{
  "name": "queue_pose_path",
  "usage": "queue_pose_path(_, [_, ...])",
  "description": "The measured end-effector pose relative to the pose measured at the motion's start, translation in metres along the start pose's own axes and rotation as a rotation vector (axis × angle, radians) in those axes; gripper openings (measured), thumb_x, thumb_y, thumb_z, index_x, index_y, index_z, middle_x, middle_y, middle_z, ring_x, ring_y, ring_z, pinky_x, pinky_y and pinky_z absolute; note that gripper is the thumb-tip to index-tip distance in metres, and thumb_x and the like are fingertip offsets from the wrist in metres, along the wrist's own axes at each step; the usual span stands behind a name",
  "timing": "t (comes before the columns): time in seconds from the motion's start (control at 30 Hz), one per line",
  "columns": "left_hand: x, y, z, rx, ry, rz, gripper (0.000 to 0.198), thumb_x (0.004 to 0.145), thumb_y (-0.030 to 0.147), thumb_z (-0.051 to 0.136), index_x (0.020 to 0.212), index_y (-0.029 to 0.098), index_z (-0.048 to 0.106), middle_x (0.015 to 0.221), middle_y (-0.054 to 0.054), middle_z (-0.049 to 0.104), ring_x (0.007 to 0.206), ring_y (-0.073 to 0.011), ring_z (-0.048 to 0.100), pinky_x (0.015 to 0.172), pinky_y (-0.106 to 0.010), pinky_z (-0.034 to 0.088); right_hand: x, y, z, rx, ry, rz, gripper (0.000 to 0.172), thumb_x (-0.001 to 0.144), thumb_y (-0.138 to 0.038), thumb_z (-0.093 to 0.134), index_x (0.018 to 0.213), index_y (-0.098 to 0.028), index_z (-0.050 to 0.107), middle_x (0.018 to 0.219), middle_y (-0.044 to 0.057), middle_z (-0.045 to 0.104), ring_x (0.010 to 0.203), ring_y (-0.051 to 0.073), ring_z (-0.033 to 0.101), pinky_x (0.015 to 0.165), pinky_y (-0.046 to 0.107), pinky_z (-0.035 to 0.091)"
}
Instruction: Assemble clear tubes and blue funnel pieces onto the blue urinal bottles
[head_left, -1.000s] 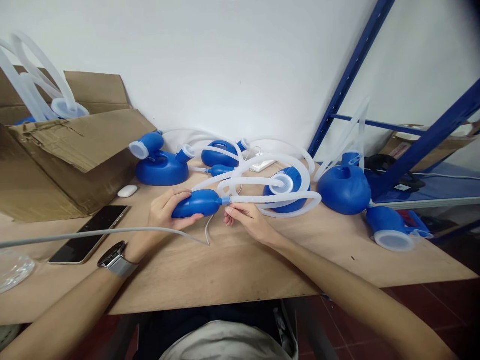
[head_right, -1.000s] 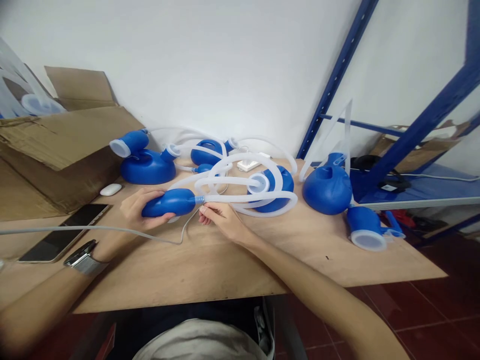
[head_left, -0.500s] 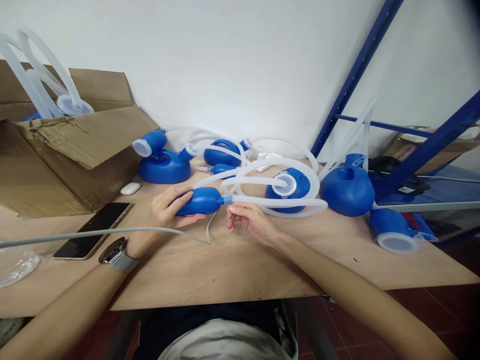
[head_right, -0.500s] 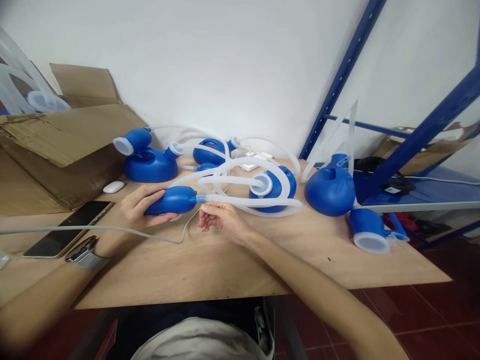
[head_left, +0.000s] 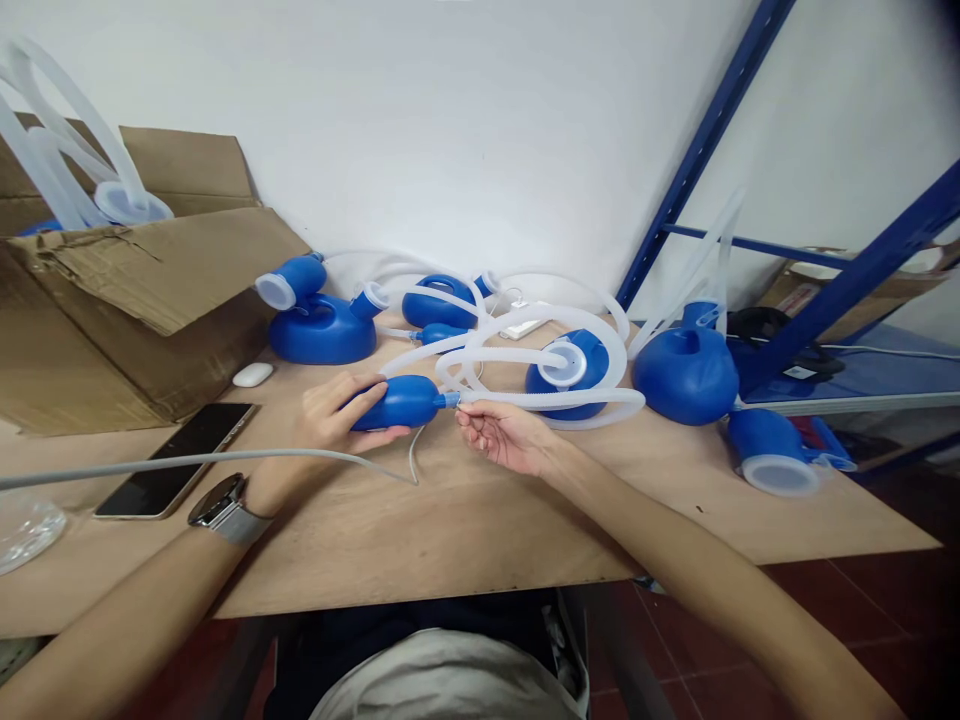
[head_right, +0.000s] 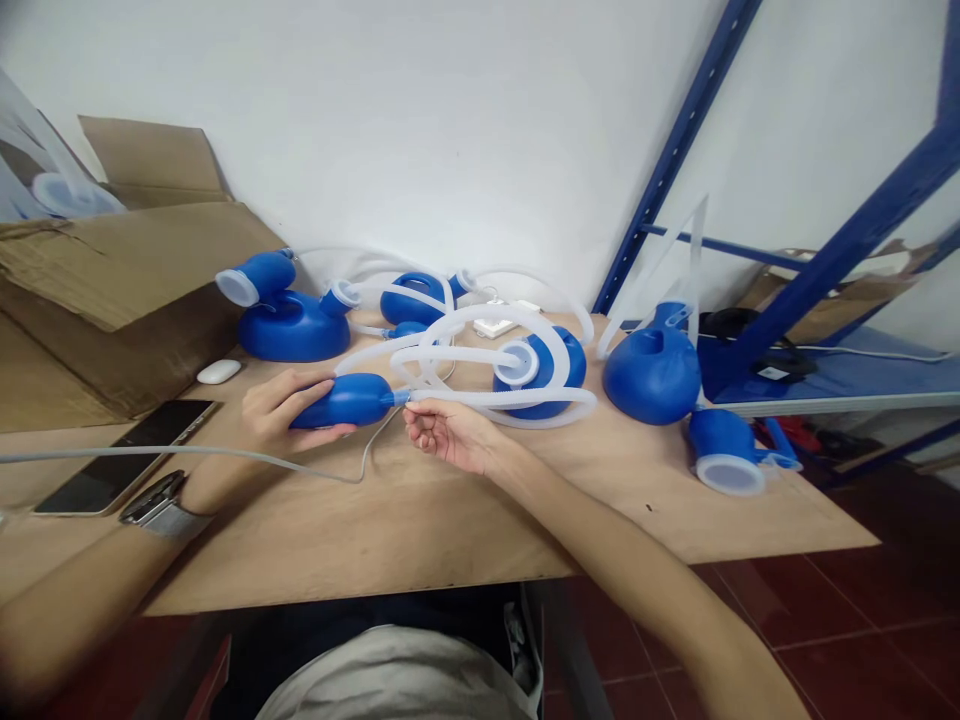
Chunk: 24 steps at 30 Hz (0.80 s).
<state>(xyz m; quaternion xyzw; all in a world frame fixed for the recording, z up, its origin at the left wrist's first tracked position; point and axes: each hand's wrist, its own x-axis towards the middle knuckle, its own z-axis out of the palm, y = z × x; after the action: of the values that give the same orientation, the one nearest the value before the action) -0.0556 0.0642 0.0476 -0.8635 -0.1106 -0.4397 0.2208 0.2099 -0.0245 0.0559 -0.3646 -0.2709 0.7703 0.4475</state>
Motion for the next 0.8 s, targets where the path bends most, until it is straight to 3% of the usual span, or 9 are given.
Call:
queue_pose_path(0.17, [0.005, -0.004, -0.009, 0.053, 0.007, 0.134, 0.052, 0.089, 0.046, 0.080, 0.128, 0.019, 0.060, 0.110, -0.015, 0.077, 0.090, -0.0288, 0.077, 0.073, -0.039, 0.064, -0.003, 0.003, 0.010, 0.110, 0.062, 0.060, 0.024, 0.103, -0.010, 0.052, 0.082, -0.012, 0.064, 0.061, -0.001, 0.064, 0.051, 0.005, 0.063, 0.046, 0.009, 0.049])
queue_pose_path(0.37, [0.002, -0.008, -0.014, 0.068, -0.040, 0.217, 0.036, 0.093, 0.036, 0.076, 0.124, 0.021, 0.062, 0.116, -0.012, 0.076, 0.103, -0.0294, 0.076, 0.083, -0.042, 0.065, -0.001, 0.008, 0.008, 0.098, 0.066, 0.074, 0.023, 0.101, -0.009, 0.056, 0.080, -0.012, 0.065, 0.063, -0.001, 0.065, 0.051, 0.005, 0.063, 0.045, 0.009, 0.050])
queue_pose_path(0.5, [-0.004, -0.012, -0.013, 0.071, -0.028, 0.259, 0.036, 0.093, 0.034, 0.076, 0.124, 0.022, 0.062, 0.118, -0.012, 0.076, 0.107, -0.0304, 0.076, 0.085, -0.044, 0.066, -0.001, 0.009, 0.002, 0.093, 0.016, 0.076, 0.017, 0.096, -0.010, 0.065, 0.079, -0.013, 0.065, 0.065, -0.001, 0.066, 0.053, 0.005, 0.063, 0.046, 0.009, 0.050])
queue_pose_path(0.67, [-0.009, -0.013, -0.005, 0.027, -0.002, 0.210, 0.044, 0.091, 0.033, 0.079, 0.129, 0.022, 0.061, 0.120, -0.013, 0.076, 0.111, -0.0323, 0.075, 0.088, -0.047, 0.066, 0.001, 0.010, 0.003, 0.127, 0.004, 0.010, 0.020, 0.098, -0.017, 0.065, 0.079, -0.013, 0.064, 0.068, 0.000, 0.068, 0.056, 0.006, 0.065, 0.049, 0.011, 0.050])
queue_pose_path(0.8, [-0.012, -0.011, 0.004, 0.000, 0.019, 0.175, 0.049, 0.087, 0.031, 0.084, 0.129, 0.018, 0.062, 0.119, -0.016, 0.076, 0.110, -0.0340, 0.075, 0.087, -0.047, 0.066, 0.005, 0.010, 0.005, 0.146, 0.086, -0.024, 0.027, 0.103, -0.016, 0.054, 0.078, -0.014, 0.063, 0.067, 0.001, 0.068, 0.055, 0.007, 0.064, 0.050, 0.014, 0.050])
